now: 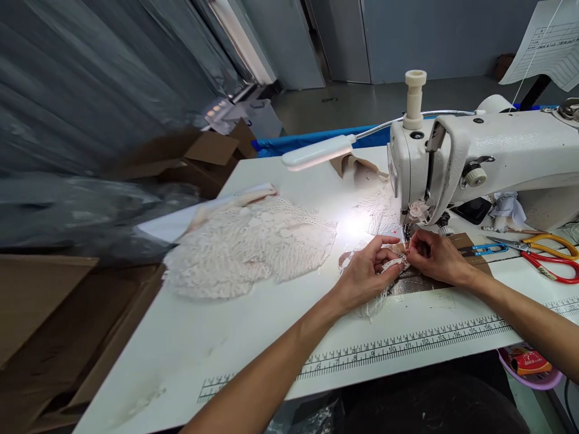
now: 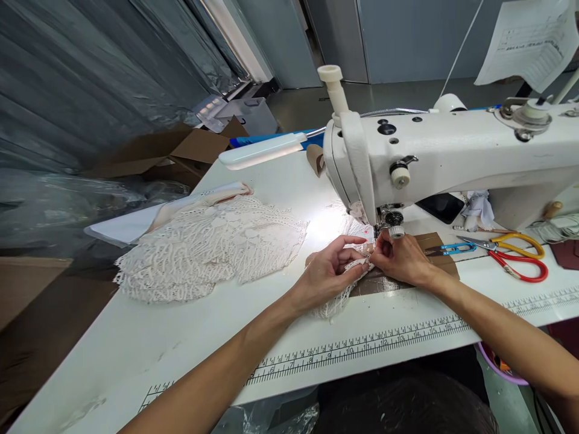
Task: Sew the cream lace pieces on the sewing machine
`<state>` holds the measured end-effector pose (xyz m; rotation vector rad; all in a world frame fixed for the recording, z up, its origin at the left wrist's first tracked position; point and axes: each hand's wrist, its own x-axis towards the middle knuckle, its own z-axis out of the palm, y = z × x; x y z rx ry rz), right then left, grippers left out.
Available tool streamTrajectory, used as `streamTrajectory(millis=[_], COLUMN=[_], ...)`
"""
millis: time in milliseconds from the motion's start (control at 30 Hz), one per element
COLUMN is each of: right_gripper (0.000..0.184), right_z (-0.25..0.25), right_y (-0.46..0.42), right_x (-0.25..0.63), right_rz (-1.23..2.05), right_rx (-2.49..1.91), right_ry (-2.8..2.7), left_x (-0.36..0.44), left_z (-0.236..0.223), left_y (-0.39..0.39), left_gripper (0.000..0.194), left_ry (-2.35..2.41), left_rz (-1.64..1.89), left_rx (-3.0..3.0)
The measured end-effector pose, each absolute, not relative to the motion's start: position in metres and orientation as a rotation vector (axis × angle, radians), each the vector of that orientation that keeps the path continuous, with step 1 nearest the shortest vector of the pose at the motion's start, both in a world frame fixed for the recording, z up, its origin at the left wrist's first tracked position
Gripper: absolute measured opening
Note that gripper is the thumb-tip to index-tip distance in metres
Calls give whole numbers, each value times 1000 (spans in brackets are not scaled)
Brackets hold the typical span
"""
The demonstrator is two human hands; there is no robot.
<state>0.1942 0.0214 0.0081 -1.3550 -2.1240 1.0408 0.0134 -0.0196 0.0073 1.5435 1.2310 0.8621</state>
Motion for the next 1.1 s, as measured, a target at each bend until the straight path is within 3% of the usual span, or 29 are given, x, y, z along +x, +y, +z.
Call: streamTrajectory(millis=[200, 367, 467, 633, 900, 1100], right_gripper=[15, 12, 6, 10, 18, 6], right_z=[5, 2, 7, 17, 13, 24], right_y=[18, 11, 9, 7, -4, -11], right_x=[200, 193, 195, 208, 195, 203], right_rz=[1248, 1221, 1117, 1099, 1524, 1237], right_rx=[-907, -787, -710, -651, -887, -632], right_ry=[-2080, -2056, -2266, -2540, -1821, -2242], left_x=[12, 9, 6, 6, 7, 1], left_z=[6, 13, 22, 32, 26, 33], left_y=[-17, -16, -16, -20, -22, -17], left_gripper=[20, 24, 23, 22, 21, 20], left_ry=[1201, 1174, 1123, 1015, 1061, 885], left_rz=[888, 762, 660, 536, 656, 556], left_rx=[1576, 1741, 1928, 2041, 1812, 1939])
